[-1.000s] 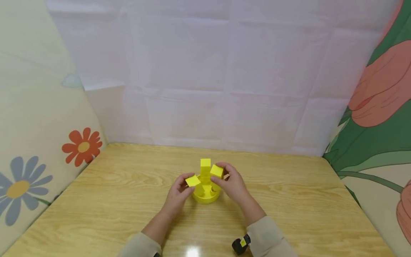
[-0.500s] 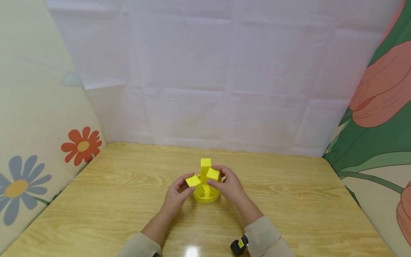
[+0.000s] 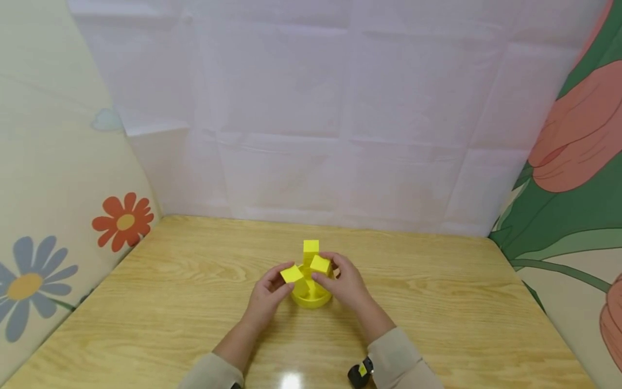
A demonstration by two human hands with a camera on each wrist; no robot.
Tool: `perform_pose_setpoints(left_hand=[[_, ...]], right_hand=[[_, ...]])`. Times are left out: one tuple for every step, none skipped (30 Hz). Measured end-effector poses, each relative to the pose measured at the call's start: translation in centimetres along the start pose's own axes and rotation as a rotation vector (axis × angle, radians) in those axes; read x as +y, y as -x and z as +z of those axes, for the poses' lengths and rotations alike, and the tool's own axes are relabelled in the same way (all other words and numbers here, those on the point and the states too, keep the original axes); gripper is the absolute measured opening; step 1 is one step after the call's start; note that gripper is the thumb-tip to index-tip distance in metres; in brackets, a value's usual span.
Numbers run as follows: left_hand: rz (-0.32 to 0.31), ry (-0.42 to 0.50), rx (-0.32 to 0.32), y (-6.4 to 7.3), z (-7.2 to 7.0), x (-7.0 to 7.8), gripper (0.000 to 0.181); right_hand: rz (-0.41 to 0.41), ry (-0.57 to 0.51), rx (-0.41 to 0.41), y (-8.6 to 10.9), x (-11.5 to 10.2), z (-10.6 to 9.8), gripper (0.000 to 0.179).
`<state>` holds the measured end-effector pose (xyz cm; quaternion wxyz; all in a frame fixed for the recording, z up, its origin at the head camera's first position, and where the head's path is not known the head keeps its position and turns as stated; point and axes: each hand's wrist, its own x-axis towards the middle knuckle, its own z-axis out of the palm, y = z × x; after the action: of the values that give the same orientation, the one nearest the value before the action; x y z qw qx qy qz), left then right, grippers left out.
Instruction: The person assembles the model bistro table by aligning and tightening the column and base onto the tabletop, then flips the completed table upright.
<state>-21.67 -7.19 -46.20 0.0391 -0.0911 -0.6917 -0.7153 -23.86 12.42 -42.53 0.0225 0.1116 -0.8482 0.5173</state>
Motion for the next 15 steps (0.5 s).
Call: perform_pose_setpoints(left_hand=[[-0.003,0.001,0.001,-0.02,-0.01,-0.02,0.046],[-0.002,0.001,0.001,0.01,-0.03,-0.01,0.046],[-0.001,0.002,0.001,0.02,-0.03,0.00,0.046],[0.000,0.005,0.002,0.03,-0.05,0.01,0.046],[0.002,0.006,0.002,0.04,-0.05,0.02,0.045],[0.003,0.008,0.002,0.05,-0.07,0.03,0.045],[0.004,0.007,0.001,0.05,-0.07,0.04,0.045],[0.007,0.006,0.000,0.08,-0.08,0.08,0.045],[0.006,0.003,-0.001,0.08,-0.09,0.09,0.045],[0.002,0.005,-0.002,0.09,-0.09,0.13,0.045],[0.000,0.004,-0.003,0.08,-0.10,0.15,0.045],[-0.003,0.003,-0.005,0.11,-0.10,0.19,0.045],[-0.007,0.001,-0.006,0.11,-0.10,0.21,0.045],[-0.009,0.002,-0.006,0.13,-0.10,0.23,0.045],[-0.011,0.001,-0.006,0.12,-0.10,0.25,0.045]], right_hand=[[-0.001,-0.002,-0.005,0.06,0.03,-0.07,0.041],[-0.001,-0.004,-0.009,0.11,0.05,-0.14,0.040],[-0.005,-0.002,-0.011,0.14,0.07,-0.20,0.039],[-0.012,-0.001,-0.014,0.16,0.06,-0.28,0.039],[-0.021,0.002,-0.019,0.14,0.09,-0.34,0.039],[-0.028,0.004,-0.022,0.10,0.07,-0.38,0.040],[-0.034,0.009,-0.025,0.07,0.06,-0.42,0.041],[-0.041,0.012,-0.027,0.03,0.04,-0.45,0.042],[-0.049,0.018,-0.030,-0.02,0.01,-0.47,0.044],[-0.055,0.023,-0.034,-0.05,-0.02,-0.50,0.045],[-0.060,0.030,-0.037,-0.13,0.00,-0.50,0.046],[-0.063,0.037,-0.041,-0.17,-0.01,-0.51,0.046],[-0.064,0.044,-0.046,-0.24,-0.04,-0.52,0.046],[-0.062,0.048,-0.051,-0.31,-0.06,-0.53,0.046],[-0.055,0.053,-0.055,-0.38,-0.11,-0.55,0.046]])
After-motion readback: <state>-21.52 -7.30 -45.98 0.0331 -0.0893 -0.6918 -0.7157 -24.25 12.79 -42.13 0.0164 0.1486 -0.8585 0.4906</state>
